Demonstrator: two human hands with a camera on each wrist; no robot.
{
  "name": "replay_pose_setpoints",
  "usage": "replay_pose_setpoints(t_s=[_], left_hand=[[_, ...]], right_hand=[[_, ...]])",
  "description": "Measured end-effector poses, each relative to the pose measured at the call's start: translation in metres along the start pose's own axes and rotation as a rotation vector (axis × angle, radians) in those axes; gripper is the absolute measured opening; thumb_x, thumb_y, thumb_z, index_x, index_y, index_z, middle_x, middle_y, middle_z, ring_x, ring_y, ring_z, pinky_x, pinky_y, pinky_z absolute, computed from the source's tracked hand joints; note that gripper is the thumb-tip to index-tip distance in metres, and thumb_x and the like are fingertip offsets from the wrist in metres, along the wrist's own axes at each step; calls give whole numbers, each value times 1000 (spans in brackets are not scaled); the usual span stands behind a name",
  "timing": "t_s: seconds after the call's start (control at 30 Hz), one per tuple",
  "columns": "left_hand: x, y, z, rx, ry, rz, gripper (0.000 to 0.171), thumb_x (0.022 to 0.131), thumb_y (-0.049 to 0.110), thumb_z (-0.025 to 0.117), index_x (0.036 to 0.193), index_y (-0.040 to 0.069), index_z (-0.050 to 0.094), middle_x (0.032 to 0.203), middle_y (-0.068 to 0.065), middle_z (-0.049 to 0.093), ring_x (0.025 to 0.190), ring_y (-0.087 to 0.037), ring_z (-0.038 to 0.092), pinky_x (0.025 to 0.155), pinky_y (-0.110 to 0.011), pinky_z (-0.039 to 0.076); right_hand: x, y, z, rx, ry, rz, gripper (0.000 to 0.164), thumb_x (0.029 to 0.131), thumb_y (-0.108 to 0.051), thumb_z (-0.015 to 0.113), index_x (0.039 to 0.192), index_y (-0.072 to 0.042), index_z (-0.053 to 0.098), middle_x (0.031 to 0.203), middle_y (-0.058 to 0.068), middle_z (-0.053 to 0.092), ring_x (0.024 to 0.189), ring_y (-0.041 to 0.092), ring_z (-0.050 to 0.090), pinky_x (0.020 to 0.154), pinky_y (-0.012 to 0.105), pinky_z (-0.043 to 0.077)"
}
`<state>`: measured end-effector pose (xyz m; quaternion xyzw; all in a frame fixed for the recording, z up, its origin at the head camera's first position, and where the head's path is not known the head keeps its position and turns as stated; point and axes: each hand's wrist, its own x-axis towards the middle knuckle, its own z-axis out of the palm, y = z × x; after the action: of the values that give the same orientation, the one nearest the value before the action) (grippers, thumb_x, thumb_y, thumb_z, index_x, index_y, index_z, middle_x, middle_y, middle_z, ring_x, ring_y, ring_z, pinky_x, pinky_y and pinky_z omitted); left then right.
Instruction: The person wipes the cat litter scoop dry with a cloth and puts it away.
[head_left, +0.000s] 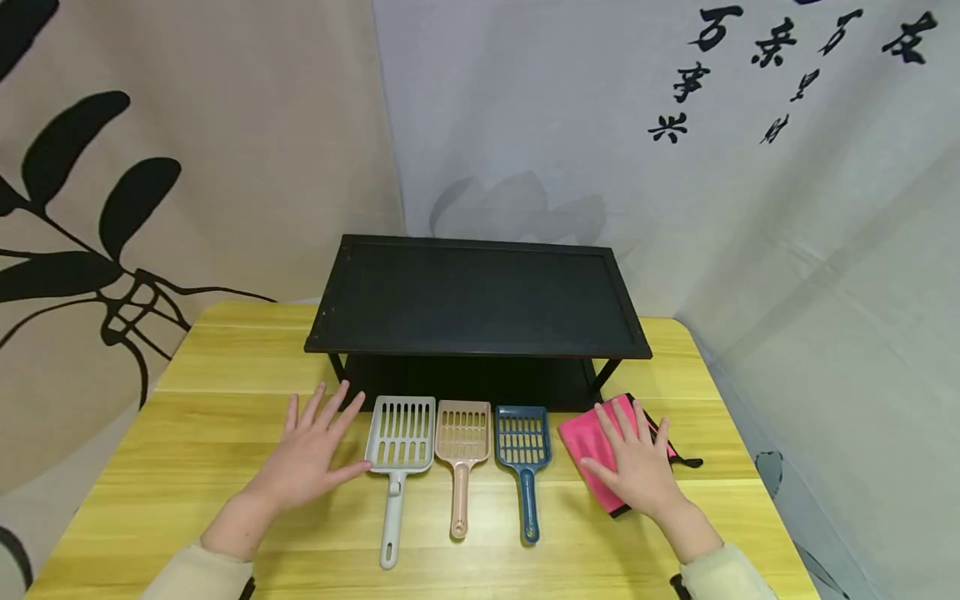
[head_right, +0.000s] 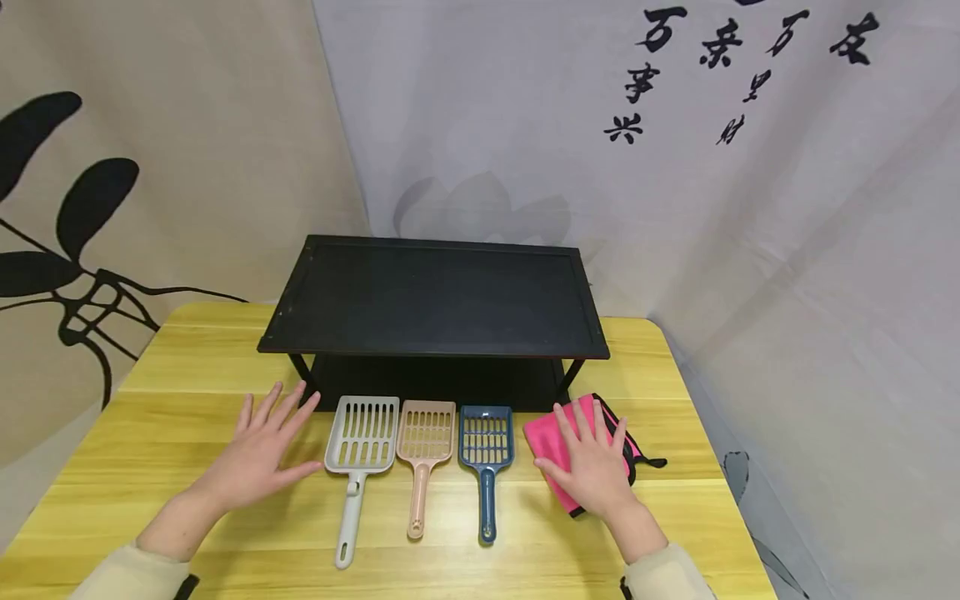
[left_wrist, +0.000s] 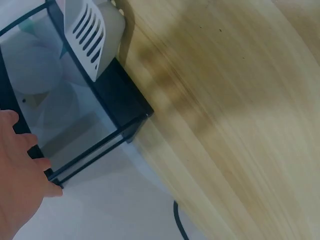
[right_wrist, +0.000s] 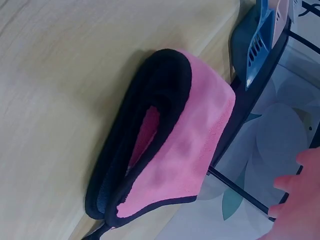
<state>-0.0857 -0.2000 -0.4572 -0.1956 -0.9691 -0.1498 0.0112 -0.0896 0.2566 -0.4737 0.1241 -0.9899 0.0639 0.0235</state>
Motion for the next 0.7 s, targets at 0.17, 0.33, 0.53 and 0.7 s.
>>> replay_pose_setpoints(t_s=[0.17,0.33,0.53,0.7], left_hand=[[-1,-1,1,9,0,1,89,82,56,59,151,18,18,155,-20,14,139,-50,8,109,-63,-8],[-1,-1,0,7,-4,1,89,83,55,59,151,18,16,155,-19,12,139,-50,7,110,-61,-12],[-1,-1,2,13,5,1,90,82,51,63,151,18,16,155,-19,13,139,-50,7,109,-62,-11],[-2,-2,9,22,21,-8,98,79,54,64,151,14,12,154,-21,16,138,-52,9,107,-67,-9]], right_hand=[[0,-1,-1,19,1,4,80,82,-51,62,145,-12,33,148,20,31,137,50,14,101,76,6],[0,0,-1,17,-1,1,80,83,-52,61,146,-12,33,149,20,30,138,49,13,101,75,5],[1,1,1,10,2,6,80,82,-51,62,146,-11,33,149,20,30,138,49,13,101,76,5],[1,2,1,25,-6,21,81,82,-51,62,146,-11,32,149,21,30,138,49,12,101,76,4]])
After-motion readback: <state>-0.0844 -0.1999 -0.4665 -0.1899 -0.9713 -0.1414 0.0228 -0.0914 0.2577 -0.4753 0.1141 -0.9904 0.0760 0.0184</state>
